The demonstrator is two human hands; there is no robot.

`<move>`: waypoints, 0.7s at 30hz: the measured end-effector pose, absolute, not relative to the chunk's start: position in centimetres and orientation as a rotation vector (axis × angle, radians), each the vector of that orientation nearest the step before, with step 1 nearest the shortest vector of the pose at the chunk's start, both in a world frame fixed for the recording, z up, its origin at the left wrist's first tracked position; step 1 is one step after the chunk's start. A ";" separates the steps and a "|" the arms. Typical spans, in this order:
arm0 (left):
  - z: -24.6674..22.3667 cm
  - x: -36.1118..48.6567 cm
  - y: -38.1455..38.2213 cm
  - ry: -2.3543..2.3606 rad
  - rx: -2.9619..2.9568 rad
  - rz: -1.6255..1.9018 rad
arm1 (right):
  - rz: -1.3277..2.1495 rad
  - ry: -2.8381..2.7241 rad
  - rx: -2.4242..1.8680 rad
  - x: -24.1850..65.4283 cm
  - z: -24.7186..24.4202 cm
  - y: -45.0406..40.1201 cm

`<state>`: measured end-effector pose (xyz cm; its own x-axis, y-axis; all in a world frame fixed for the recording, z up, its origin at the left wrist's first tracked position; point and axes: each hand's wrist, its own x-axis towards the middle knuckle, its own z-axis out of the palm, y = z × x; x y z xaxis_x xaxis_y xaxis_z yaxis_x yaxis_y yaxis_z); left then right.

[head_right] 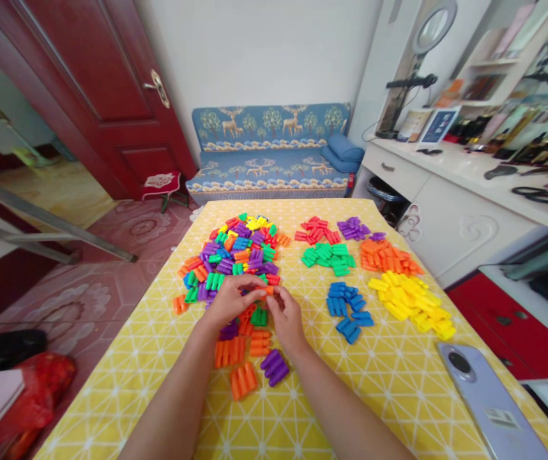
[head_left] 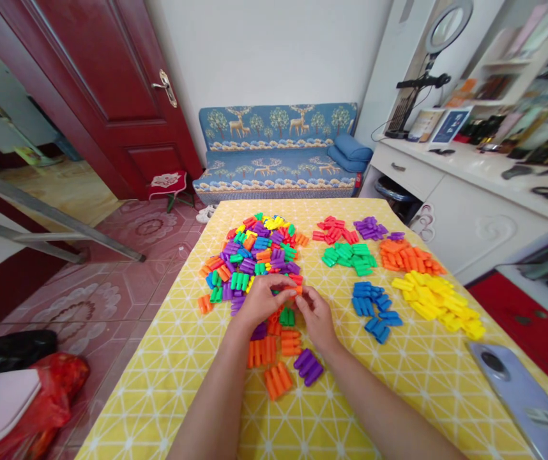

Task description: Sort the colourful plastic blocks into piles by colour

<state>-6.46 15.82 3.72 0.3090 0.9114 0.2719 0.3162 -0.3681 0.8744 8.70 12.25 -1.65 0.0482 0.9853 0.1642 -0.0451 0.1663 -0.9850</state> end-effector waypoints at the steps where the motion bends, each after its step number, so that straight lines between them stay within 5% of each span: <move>1: 4.0 -6.3 15.7 1.088 1.853 1.018 | 1.072 -1.192 -1.074 8.8 -1.5 12.2; 21: 3.6 -5.5 15.7 1.079 1.949 0.939 | 0.873 -1.213 -1.093 9.7 -1.7 12.9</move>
<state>-5.54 15.69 3.63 0.3876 0.8867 0.2522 0.3721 -0.4008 0.8372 9.73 12.94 -1.67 0.1681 0.9469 0.2740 0.0402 0.2711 -0.9617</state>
